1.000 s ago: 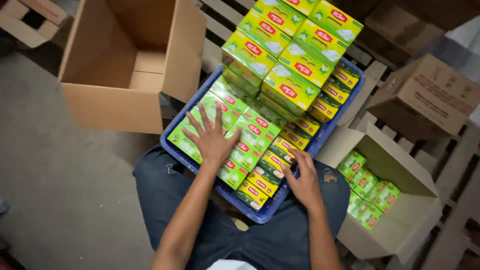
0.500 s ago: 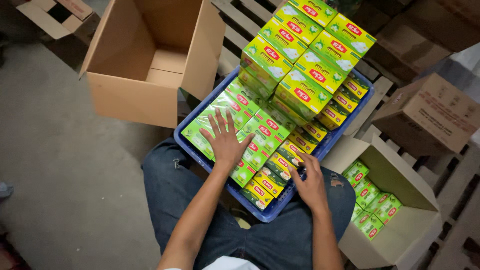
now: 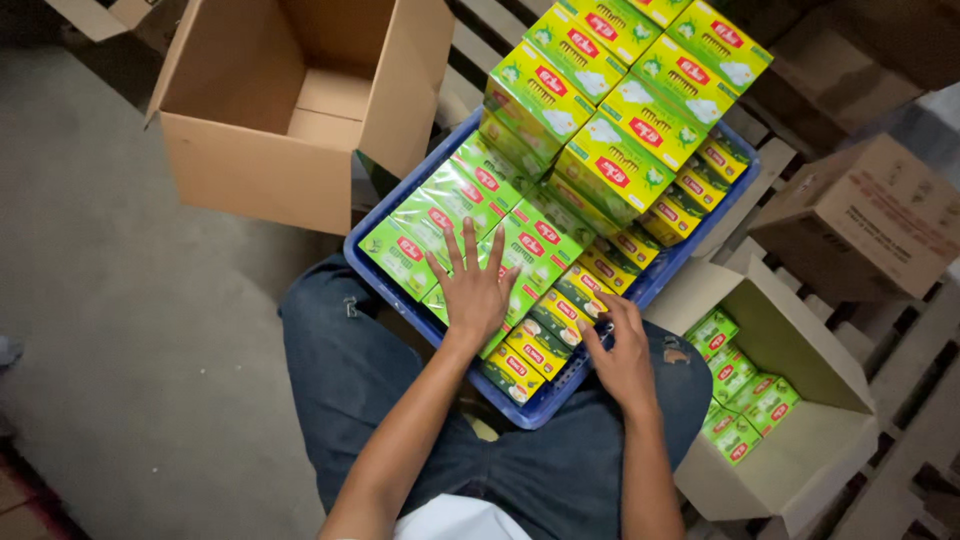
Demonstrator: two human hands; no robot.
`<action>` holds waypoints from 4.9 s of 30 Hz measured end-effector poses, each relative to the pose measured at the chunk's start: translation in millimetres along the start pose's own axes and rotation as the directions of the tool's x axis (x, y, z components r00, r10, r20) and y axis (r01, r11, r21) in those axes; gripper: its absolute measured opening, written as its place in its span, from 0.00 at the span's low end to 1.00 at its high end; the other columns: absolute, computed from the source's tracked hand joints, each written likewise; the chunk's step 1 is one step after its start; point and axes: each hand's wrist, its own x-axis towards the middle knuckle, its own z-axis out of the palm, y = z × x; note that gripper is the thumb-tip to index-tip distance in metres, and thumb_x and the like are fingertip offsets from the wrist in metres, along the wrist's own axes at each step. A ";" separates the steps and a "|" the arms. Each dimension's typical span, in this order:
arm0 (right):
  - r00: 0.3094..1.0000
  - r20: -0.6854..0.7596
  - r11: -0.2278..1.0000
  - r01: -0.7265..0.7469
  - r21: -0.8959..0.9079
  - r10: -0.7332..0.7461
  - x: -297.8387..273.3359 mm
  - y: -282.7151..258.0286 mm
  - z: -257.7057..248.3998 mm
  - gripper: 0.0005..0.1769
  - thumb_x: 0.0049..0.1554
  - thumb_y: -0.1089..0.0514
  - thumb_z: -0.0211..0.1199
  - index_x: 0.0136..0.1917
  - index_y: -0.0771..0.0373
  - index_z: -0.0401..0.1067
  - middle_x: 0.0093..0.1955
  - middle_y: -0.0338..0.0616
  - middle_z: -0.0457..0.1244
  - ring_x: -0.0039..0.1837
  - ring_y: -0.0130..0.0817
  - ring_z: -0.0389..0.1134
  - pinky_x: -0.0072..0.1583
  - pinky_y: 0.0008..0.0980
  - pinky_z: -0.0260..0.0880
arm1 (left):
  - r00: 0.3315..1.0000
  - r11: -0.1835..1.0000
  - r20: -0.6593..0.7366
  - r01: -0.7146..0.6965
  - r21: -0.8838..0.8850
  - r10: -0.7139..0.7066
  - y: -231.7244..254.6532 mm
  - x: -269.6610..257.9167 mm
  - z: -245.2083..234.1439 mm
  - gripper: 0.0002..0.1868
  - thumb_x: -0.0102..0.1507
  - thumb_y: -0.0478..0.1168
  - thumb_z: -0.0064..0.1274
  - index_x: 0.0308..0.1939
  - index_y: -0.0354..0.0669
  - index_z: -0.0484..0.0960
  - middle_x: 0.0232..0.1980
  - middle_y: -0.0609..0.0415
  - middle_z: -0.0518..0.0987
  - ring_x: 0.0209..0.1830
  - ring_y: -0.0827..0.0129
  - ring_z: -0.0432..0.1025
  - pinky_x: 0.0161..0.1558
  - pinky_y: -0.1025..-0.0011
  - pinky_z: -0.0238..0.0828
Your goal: The person repeatedly picks up stacks of small green and yellow boxes from a blue crate on their lap and places them into a larger cardboard box on the floor. The process continues until the crate is emptied.
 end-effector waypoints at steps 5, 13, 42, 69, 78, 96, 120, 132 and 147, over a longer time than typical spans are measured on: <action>1.000 0.013 1.000 0.002 0.012 -0.002 0.0 1.0 -0.9 0.30 0.64 0.51 0.71 0.78 0.55 0.73 0.72 0.54 0.64 0.67 0.60 0.75 0.66 0.54 0.75 | 1.000 0.999 0.006 -0.001 -0.039 0.001 0.5 -5.9 -15.9 0.51 0.69 0.83 0.26 0.91 0.68 0.49 0.94 0.40 0.38 0.93 0.33 0.29 0.79 0.18 0.25; 0.999 0.035 1.000 0.020 0.004 -0.020 0.3 -1.5 -4.5 0.30 0.64 0.52 0.71 0.78 0.57 0.73 0.71 0.58 0.64 0.66 0.63 0.74 0.66 0.58 0.75 | 0.999 0.991 -0.028 -0.022 -0.134 0.019 -0.8 -4.0 -8.7 0.51 0.69 0.84 0.21 0.91 0.70 0.47 0.95 0.44 0.36 0.94 0.37 0.30 0.81 0.21 0.24; 0.503 -0.325 0.543 -0.838 0.042 0.801 -200.1 470.6 -80.8 0.36 0.62 0.44 0.70 0.78 0.62 0.75 0.62 0.60 0.74 0.67 0.58 0.75 0.67 0.51 0.76 | 0.362 0.372 0.084 -0.897 -0.240 0.928 258.2 58.7 115.6 0.31 0.65 0.45 0.62 0.74 0.61 0.76 0.78 0.46 0.70 0.68 0.44 0.77 0.67 0.50 0.76; -0.105 -0.486 0.034 -0.963 0.269 0.868 -60.3 499.2 -83.1 0.55 0.54 0.42 0.78 0.79 0.66 0.49 0.63 0.50 0.72 0.64 0.53 0.77 0.65 0.60 0.75 | 0.348 0.495 0.655 -0.868 -0.046 0.671 291.7 74.7 176.8 0.48 0.71 0.56 0.57 0.91 0.64 0.51 0.87 0.40 0.64 0.79 0.41 0.68 0.67 0.40 0.73; 0.036 -0.651 0.077 -0.996 0.035 0.758 -71.4 516.2 -60.1 0.48 0.39 0.35 0.84 0.65 0.59 0.69 0.60 0.46 0.61 0.64 0.51 0.67 0.59 0.50 0.76 | 0.377 0.513 0.672 -0.858 -0.007 0.638 286.6 80.0 183.9 0.48 0.69 0.59 0.57 0.90 0.71 0.53 0.89 0.48 0.63 0.81 0.44 0.68 0.69 0.42 0.71; 0.345 -0.657 0.655 -0.692 0.304 0.670 -86.7 393.2 -91.2 0.50 0.45 0.43 0.82 0.76 0.56 0.66 0.72 0.49 0.63 0.74 0.57 0.68 0.71 0.63 0.68 | 0.420 0.581 0.417 -0.694 -0.424 0.806 290.0 57.2 75.4 0.31 0.71 0.41 0.55 0.79 0.61 0.74 0.75 0.52 0.77 0.74 0.46 0.73 0.70 0.45 0.73; 0.965 -0.154 0.947 0.244 0.211 -0.214 17.6 -23.8 -53.4 0.54 0.42 0.47 0.91 0.76 0.60 0.70 0.72 0.51 0.64 0.77 0.55 0.66 0.76 0.54 0.67 | 0.683 0.597 0.010 -0.630 -0.497 0.730 38.5 12.5 -95.5 0.52 0.53 0.45 0.75 0.81 0.56 0.69 0.73 0.45 0.75 0.79 0.44 0.67 0.76 0.47 0.67; 0.989 -0.146 0.983 0.034 0.182 -0.007 49.4 -27.5 -3.5 0.47 0.57 0.53 0.79 0.84 0.60 0.63 0.78 0.66 0.57 0.78 0.70 0.63 0.70 0.56 0.74 | 0.702 0.751 -0.276 -0.643 0.149 0.656 -45.1 100.1 -100.7 0.32 0.64 0.32 0.64 0.72 0.46 0.74 0.67 0.43 0.78 0.77 0.40 0.67 0.77 0.47 0.65; 0.991 -0.100 0.984 -0.074 0.165 0.091 52.4 -25.7 -14.3 0.34 0.65 0.50 0.71 0.80 0.61 0.69 0.80 0.60 0.56 0.77 0.69 0.65 0.69 0.58 0.74 | 0.784 0.811 -0.223 -0.581 0.065 0.580 -32.2 139.3 -87.6 0.26 0.68 0.25 0.57 0.70 0.47 0.81 0.70 0.50 0.78 0.82 0.45 0.63 0.73 0.54 0.75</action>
